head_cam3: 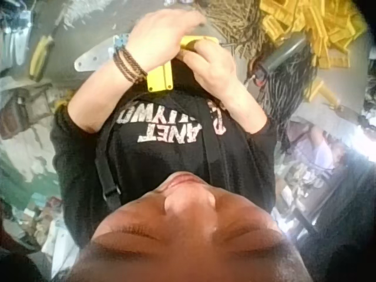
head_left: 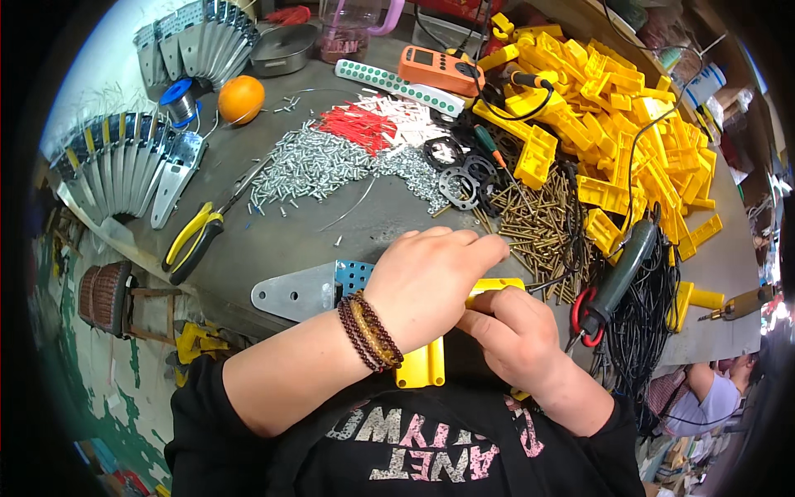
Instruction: Soldering wires and assembling components into a yellow plastic housing for a device.
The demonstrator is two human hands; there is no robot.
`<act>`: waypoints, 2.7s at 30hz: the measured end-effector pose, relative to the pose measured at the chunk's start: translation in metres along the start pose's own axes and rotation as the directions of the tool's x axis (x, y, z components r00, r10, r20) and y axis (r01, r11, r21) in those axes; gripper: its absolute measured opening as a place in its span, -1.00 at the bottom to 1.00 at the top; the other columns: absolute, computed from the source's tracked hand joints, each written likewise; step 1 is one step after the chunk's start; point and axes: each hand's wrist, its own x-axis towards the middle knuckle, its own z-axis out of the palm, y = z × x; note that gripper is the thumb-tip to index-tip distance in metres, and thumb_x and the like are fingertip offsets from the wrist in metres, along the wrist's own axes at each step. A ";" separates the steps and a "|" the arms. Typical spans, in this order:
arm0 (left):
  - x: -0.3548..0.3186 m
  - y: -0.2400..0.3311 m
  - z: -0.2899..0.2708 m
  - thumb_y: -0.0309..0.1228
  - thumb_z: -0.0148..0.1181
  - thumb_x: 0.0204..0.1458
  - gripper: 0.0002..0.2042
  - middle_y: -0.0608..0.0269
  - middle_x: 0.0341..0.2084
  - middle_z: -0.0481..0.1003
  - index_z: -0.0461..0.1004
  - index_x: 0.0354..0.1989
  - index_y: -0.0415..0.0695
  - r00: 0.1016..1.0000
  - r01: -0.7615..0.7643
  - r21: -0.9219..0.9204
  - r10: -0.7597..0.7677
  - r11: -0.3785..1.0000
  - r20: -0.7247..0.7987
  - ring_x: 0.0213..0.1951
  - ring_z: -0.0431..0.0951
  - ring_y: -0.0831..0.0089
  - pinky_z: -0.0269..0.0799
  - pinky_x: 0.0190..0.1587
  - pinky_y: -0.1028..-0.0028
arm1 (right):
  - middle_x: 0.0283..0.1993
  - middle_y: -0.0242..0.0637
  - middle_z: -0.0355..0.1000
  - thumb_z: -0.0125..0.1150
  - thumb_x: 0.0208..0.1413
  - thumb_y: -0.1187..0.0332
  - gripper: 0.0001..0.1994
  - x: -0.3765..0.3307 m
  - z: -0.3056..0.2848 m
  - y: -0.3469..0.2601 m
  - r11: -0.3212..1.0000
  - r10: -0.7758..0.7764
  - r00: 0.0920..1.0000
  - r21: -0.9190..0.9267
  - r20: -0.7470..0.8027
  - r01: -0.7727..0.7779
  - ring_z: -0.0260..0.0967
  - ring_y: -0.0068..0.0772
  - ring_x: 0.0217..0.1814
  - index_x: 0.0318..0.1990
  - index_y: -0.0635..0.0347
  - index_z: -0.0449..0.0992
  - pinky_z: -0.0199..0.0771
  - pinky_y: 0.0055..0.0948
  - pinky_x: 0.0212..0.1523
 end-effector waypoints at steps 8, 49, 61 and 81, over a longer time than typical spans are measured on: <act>-0.003 0.003 -0.001 -0.47 0.13 -0.09 -0.70 0.23 -0.38 0.50 0.47 -0.11 -0.02 0.998 0.028 0.035 -0.026 0.999 -0.058 -0.25 0.53 0.15 0.43 -0.16 0.23 | -0.25 -0.29 0.53 0.25 -0.28 0.63 -0.69 -0.004 0.009 -0.003 0.995 0.051 0.986 0.089 -0.160 -0.037 0.47 -0.30 -0.27 -0.27 0.18 0.62 0.48 -0.44 -0.29; -0.023 0.014 -0.025 -0.49 0.17 -0.13 -0.84 0.09 -0.45 0.55 0.48 -0.31 -0.17 0.938 -0.206 0.075 0.219 0.976 -0.270 -0.39 0.57 0.16 0.50 -0.26 0.28 | -0.35 -0.22 0.44 0.28 0.01 0.50 -0.87 0.138 -0.008 0.063 0.902 0.066 0.901 0.359 0.429 -0.238 0.42 -0.37 -0.29 -0.27 0.24 0.51 0.44 -0.45 -0.21; -0.060 -0.092 -0.084 -0.41 0.24 -0.01 -0.87 0.04 -0.42 0.51 0.46 -0.39 -0.20 0.835 0.549 0.493 -0.473 0.675 -0.282 -0.26 0.54 0.05 0.44 -0.19 0.15 | -0.29 -0.08 0.52 0.27 0.06 0.22 -0.76 0.153 0.068 0.030 0.995 0.093 0.782 -0.040 0.616 -0.087 0.49 -0.02 -0.16 -0.26 0.21 0.55 0.48 -0.15 -0.12; -0.078 -0.098 -0.094 -0.46 0.22 0.00 -0.86 0.09 -0.37 0.46 0.38 -0.33 -0.18 0.906 0.423 0.452 -0.360 0.785 -0.223 -0.23 0.48 0.06 0.39 -0.17 0.17 | -0.21 -0.28 0.53 0.26 -0.12 0.51 -0.78 0.011 -0.030 -0.022 0.892 -0.330 0.925 0.383 0.189 0.240 0.50 -0.32 -0.23 -0.23 0.18 0.57 0.53 -0.39 -0.27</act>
